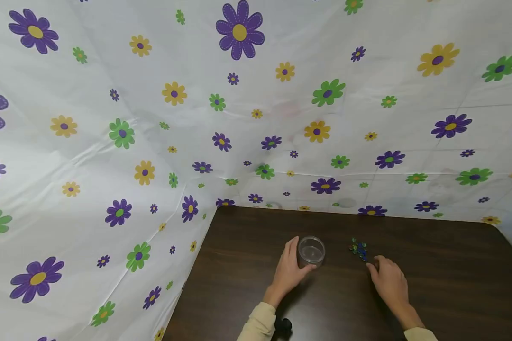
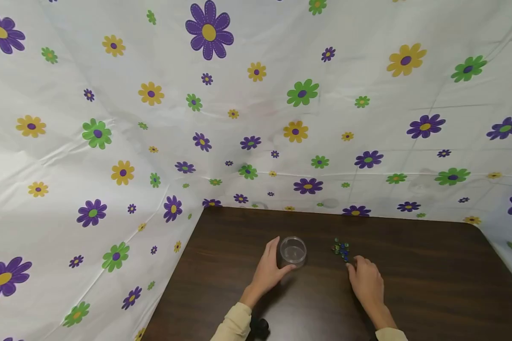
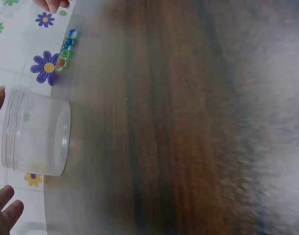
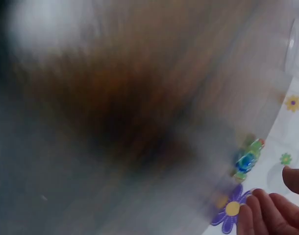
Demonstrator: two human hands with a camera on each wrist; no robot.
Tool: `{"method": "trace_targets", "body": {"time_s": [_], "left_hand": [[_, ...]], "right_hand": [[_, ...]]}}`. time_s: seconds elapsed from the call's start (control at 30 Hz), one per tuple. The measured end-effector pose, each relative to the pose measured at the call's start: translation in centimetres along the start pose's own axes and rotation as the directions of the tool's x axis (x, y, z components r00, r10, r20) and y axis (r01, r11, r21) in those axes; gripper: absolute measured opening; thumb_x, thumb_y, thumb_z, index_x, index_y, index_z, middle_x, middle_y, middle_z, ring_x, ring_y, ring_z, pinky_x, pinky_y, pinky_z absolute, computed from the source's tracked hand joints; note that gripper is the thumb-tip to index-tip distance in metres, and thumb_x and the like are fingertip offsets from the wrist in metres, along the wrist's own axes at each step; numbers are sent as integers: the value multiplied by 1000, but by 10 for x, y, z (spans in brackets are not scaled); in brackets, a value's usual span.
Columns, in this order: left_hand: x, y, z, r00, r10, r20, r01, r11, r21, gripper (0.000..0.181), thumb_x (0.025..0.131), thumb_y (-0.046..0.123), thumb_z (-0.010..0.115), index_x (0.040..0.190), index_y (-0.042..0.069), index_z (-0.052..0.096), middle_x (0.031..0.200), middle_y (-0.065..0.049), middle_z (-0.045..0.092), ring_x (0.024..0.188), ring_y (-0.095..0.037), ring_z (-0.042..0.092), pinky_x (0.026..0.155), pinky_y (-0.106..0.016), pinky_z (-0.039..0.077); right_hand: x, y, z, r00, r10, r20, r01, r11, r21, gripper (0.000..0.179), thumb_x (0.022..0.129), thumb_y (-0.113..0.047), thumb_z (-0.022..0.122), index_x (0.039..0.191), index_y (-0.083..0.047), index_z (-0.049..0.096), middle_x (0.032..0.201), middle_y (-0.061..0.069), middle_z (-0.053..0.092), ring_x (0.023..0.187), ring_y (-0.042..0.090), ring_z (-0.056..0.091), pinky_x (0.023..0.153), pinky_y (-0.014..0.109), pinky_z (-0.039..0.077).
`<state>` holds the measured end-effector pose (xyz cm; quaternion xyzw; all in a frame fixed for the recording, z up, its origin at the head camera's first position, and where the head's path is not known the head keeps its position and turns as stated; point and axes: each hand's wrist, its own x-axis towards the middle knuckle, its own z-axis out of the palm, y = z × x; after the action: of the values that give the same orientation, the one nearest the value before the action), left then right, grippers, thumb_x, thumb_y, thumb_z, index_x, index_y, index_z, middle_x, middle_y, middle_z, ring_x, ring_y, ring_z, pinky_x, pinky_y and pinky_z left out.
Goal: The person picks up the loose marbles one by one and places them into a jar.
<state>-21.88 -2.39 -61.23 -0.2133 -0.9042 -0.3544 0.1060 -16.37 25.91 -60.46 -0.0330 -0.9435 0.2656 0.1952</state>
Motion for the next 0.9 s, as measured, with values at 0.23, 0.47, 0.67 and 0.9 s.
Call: {"method": "trace_targets", "body": {"time_s": [0.23,0.47,0.67,0.9], "left_hand": [[12,-4,2,996,-21,92,23,999,-27,95,89,37,84,159,1,32,156,-13,42,138,-30,50,107,-45,47],[22,-2,1,990,-43,133,44,999,-4,91,92,38,81,160,2,33,155,-13,44,139,-29,48,109,-44,45],[27,-3,3,991,-38,130,38,999,7,86,92,37,81,159,4,36,154,-11,46,140,-26,48,110,-41,44],[23,-5,8,990,-41,131,42,999,-9,85,92,36,81,158,4,38,153,-10,47,138,-25,49,108,-40,45]], "right_hand": [[14,7,5,999,-33,-23,33,999,32,30,87,-5,81,104,15,66,78,14,62,64,28,58,55,50,48],[24,9,9,1000,-2,27,1,1000,29,29,89,-6,79,104,16,66,82,19,63,67,33,60,58,53,50],[30,11,10,996,28,89,-29,1000,11,29,90,-6,78,104,16,66,85,22,65,70,35,63,61,54,52],[33,15,16,985,45,165,-44,999,-8,25,90,-6,78,102,15,68,85,21,66,72,35,65,64,54,53]]}}
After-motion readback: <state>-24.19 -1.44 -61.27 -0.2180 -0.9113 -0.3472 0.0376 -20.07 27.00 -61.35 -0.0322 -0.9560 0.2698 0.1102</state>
